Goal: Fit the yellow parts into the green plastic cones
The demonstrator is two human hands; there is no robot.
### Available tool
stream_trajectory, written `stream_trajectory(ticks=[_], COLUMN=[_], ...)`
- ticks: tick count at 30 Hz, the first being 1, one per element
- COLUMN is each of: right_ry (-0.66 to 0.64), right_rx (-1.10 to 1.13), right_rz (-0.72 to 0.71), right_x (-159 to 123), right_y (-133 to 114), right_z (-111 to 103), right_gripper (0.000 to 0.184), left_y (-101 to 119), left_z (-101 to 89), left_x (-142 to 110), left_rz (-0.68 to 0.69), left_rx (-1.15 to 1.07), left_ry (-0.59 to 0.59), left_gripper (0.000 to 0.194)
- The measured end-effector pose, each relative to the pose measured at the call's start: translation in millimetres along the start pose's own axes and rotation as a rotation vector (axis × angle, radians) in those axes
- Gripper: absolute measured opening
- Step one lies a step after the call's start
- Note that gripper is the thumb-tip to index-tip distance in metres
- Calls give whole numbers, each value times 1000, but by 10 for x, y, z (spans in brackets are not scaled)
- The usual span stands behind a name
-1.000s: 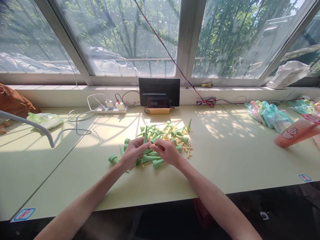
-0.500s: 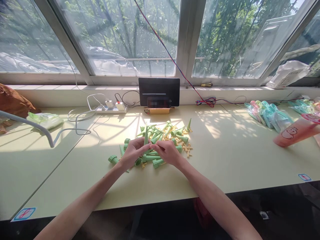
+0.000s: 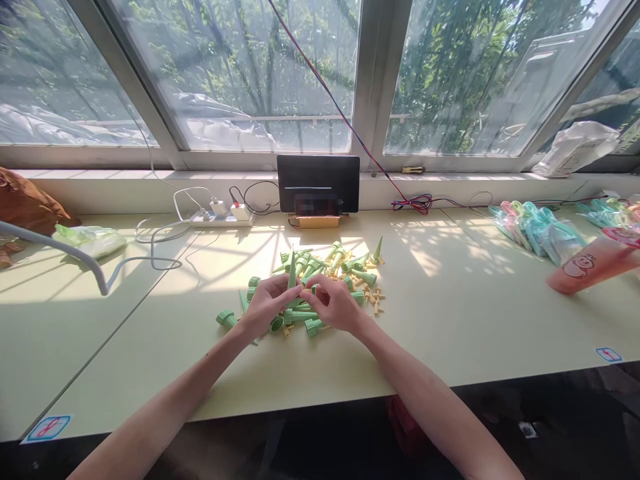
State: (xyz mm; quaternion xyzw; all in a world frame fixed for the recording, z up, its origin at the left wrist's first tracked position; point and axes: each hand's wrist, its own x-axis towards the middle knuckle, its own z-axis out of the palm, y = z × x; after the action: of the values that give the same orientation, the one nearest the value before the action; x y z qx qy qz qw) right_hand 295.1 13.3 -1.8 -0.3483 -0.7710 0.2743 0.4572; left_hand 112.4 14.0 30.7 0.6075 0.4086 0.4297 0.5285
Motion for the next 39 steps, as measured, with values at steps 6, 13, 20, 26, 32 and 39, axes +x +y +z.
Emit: stream_trajectory(ticks=[6,13,20,26,32,39], right_ry=[9,-3,-9,-11,-19,-4], right_rx=[-24,-60,-10,-28,-35,-40], right_rz=[1,0,-23,-25,-19,4], right_x=[0,3,-9,-8,-5,2], right_y=[13,0,-27,-23,-3,1], right_z=[0,-7,-22,-18,-14,-13], right_gripper=[21,22,15,12,14,22], left_y=[-12,-45,-50,-51,-49,-41], left_z=[-1,-17,-18,-16,-13,-13], left_x=[0,9,10,9,4,7], left_rz=[3,17,20,20,14,2], left_rx=[6,9,8,5,17,40], left_ry=[1,-8,-7,-8,2,3], left_gripper=[28,26,25,25,26,29])
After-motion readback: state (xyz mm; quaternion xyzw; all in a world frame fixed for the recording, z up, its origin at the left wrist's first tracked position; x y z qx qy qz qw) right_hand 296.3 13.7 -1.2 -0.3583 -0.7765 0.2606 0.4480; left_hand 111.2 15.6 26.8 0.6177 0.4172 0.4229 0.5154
